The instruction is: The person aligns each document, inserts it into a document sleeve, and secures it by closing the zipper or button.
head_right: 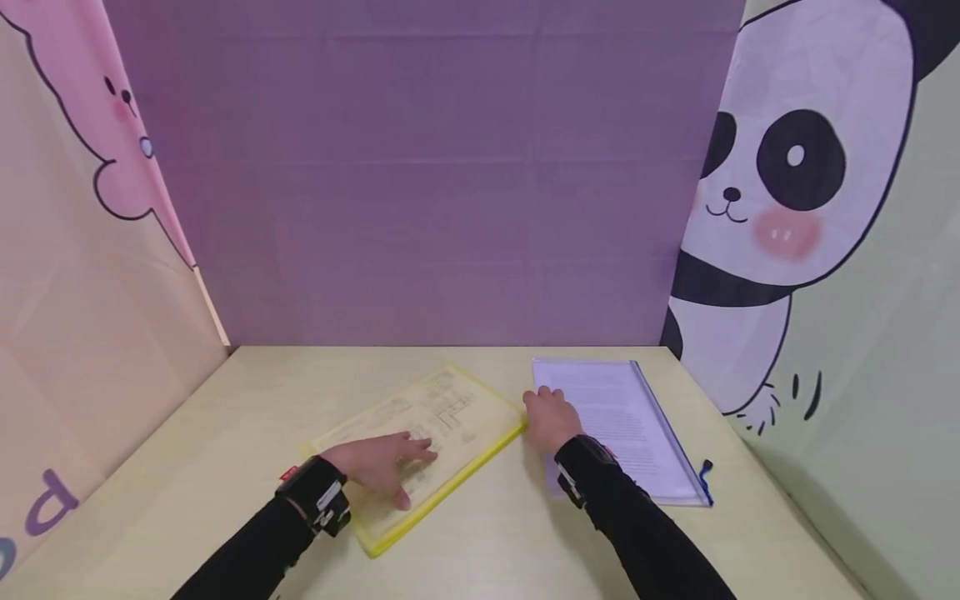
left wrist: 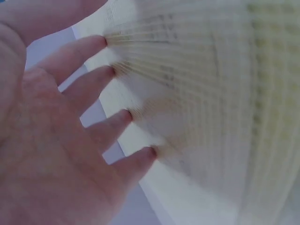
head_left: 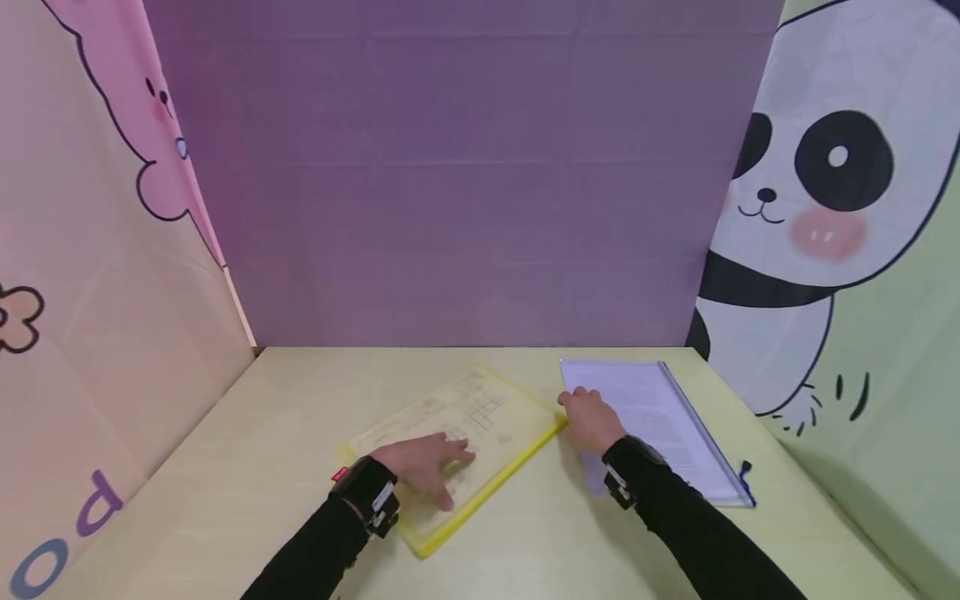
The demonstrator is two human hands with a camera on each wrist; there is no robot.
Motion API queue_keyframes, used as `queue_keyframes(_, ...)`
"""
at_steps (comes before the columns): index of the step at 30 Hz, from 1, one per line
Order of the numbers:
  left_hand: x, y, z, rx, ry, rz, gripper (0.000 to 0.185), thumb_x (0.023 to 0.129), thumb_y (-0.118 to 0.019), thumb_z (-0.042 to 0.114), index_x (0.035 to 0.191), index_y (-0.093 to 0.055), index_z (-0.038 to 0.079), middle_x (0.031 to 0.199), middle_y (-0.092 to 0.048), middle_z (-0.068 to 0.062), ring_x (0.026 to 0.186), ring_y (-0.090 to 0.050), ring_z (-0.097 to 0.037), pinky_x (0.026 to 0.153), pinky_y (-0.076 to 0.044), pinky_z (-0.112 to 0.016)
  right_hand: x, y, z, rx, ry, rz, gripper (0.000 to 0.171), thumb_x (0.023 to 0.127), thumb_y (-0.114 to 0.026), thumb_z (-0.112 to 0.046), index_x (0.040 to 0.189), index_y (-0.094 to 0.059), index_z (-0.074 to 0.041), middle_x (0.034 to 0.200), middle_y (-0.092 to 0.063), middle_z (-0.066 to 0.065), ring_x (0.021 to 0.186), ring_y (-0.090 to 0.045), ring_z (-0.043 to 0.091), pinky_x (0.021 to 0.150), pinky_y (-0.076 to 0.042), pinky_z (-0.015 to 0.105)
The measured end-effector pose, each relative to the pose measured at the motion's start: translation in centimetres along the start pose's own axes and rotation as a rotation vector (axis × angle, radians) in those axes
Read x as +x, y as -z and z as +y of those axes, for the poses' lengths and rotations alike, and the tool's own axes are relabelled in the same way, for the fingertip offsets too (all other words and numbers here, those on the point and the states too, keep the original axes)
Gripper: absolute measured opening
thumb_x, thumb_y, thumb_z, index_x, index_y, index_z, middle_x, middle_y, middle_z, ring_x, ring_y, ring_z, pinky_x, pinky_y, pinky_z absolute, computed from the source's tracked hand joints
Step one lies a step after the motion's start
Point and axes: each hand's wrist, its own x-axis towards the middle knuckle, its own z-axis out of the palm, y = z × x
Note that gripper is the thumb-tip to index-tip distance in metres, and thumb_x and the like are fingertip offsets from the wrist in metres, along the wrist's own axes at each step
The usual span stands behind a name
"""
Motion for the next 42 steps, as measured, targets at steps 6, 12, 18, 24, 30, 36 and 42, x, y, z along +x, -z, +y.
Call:
queue_keyframes(6,-0.3,0.2,-0.4,-0.044,-0.024,-0.020,0.074,0.077,-0.087,0.032,0.145,-0.057,0.035,0.165,-0.031,0.009,0.154,-0.019,-0.029,0.119,-0.017,-0.064,0.4,-0.6,1.5,0.000,0.046,-0.054,0.030,0.089,-0.071,0.001,0.119,-0.068,0.003,0.106,-0.069,0.018,0.100,-0.064,0.037,0.090,-0.054,0.051)
queue_keyframes(12,-0.3,0.2,-0.4,-0.077,-0.015,-0.022,0.075,0.076,-0.087,0.032,0.145,-0.058,0.035,0.164,-0.031,0.010,0.154,-0.018,-0.028,0.119,-0.015,-0.065,0.7,-1.1,2.2,0.058,0.067,-0.039,0.025,0.084,-0.071,0.007,0.109,-0.068,0.004,0.101,-0.070,0.019,0.096,-0.066,0.035,0.089,-0.055,0.049)
queue_keyframes(18,-0.2,0.2,-0.4,-0.106,-0.009,-0.027,0.074,0.076,-0.088,0.030,0.144,-0.059,0.035,0.164,-0.031,0.011,0.155,-0.016,-0.029,0.119,-0.014,-0.067,0.4,-0.6,2.1,0.032,-0.008,-0.067,0.023,0.090,-0.067,0.000,0.113,-0.070,0.000,0.105,-0.072,0.016,0.095,-0.067,0.033,0.084,-0.056,0.048)
queue_keyframes(24,0.0,0.1,-0.3,-0.081,-0.027,-0.032,0.073,0.078,-0.086,0.032,0.145,-0.058,0.033,0.164,-0.033,0.010,0.155,-0.017,-0.028,0.119,-0.015,-0.064,0.1,0.1,2.0,-0.007,-0.098,-0.195,0.013,0.098,-0.056,-0.012,0.098,-0.066,-0.005,0.081,-0.060,0.008,0.070,-0.053,0.025,0.064,-0.048,0.041)
queue_keyframes(30,0.1,0.0,-0.1,-0.057,-0.044,-0.017,0.073,0.079,-0.086,0.032,0.146,-0.057,0.028,0.164,-0.034,0.004,0.154,-0.019,-0.031,0.120,-0.016,-0.063,0.2,0.8,1.4,-0.041,-0.097,-0.273,0.013,0.098,-0.051,-0.014,0.099,-0.060,-0.004,0.081,-0.056,0.009,0.073,-0.052,0.026,0.067,-0.046,0.042)
queue_keyframes(36,0.1,-0.2,0.2,-0.053,-0.034,-0.001,0.072,0.081,-0.083,0.036,0.147,-0.056,0.028,0.164,-0.033,0.003,0.154,-0.019,-0.032,0.120,-0.015,-0.064,0.2,0.7,0.9,-0.041,-0.060,-0.235,0.014,0.100,-0.057,-0.016,0.092,-0.058,-0.006,0.079,-0.057,0.009,0.072,-0.054,0.026,0.068,-0.048,0.044)
queue_keyframes(42,0.7,-0.8,0.5,0.003,-0.035,0.034,0.071,0.083,-0.081,0.045,0.148,-0.055,0.027,0.163,-0.035,-0.001,0.152,-0.024,-0.033,0.119,-0.021,-0.061,0.6,-0.3,1.3,-0.086,-0.052,-0.204,0.013,0.099,-0.055,-0.013,0.088,-0.058,-0.007,0.083,-0.060,0.010,0.075,-0.057,0.026,0.071,-0.052,0.048)
